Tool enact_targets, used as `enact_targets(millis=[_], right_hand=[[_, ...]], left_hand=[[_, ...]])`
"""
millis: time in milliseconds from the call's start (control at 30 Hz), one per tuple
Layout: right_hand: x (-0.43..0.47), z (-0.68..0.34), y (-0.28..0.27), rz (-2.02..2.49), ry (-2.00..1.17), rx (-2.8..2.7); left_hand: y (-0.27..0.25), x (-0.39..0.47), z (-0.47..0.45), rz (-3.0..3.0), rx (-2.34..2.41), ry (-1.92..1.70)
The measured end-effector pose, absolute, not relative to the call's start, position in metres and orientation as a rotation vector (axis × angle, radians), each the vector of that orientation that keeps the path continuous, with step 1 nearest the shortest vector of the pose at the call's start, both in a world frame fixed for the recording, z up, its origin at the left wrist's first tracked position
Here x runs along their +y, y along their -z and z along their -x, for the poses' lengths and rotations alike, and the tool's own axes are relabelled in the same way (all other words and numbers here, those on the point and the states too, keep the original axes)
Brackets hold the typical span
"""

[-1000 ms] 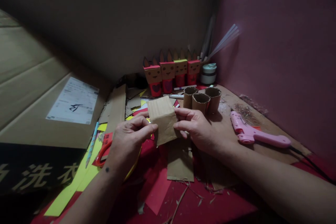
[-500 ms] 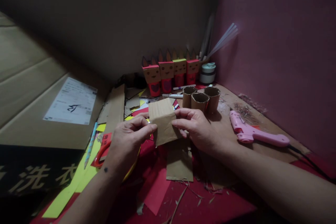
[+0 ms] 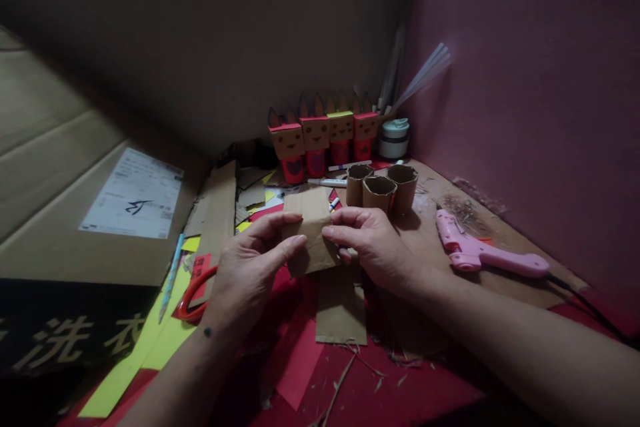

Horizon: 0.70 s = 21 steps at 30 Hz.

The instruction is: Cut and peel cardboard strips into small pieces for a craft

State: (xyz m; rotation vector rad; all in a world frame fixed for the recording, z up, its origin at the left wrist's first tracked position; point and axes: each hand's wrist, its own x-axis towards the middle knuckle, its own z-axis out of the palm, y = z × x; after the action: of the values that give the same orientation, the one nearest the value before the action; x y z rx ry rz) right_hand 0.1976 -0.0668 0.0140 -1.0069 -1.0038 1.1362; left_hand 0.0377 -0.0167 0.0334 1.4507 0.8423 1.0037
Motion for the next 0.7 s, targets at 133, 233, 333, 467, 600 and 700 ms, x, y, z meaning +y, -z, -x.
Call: enact_targets(millis=[133, 233, 333, 467, 600, 700], right_hand=[[-0.0675, -0.1955, -0.0166, 1.025, -1.090, -0.949], [-0.0671, -0.1942, -0.0186, 0.990, -1.025, -0.887], [-0.0665, -0.1933, -0.0179, 0.908, -0.952, -0.895], [-0.0672, -0.1926, -0.0162, 0.885, -0.959, -0.921], [-0.0689, -0.1925, -0.0173, 0.915, -0.993, -0.907], [-0.0698, -0.1924, -0.0190, 0.920, -1.021, -0.886]], left_hand=[[-0.0319, -0.0155, -0.0383, -1.421, 0.846, -1.023], [-0.0317, -0.0152, -0.0384, -1.396, 0.851, -1.034], [-0.0326, -0.0167, -0.0389, -1.388, 0.857, -1.024], [-0.0345, -0.0191, -0.0392, -1.408, 0.886, -1.033], [-0.0351, -0.0202, -0.0382, -1.455, 0.934, -1.063], [-0.0361, -0.0205, -0.0374, -1.487, 0.960, -1.074]])
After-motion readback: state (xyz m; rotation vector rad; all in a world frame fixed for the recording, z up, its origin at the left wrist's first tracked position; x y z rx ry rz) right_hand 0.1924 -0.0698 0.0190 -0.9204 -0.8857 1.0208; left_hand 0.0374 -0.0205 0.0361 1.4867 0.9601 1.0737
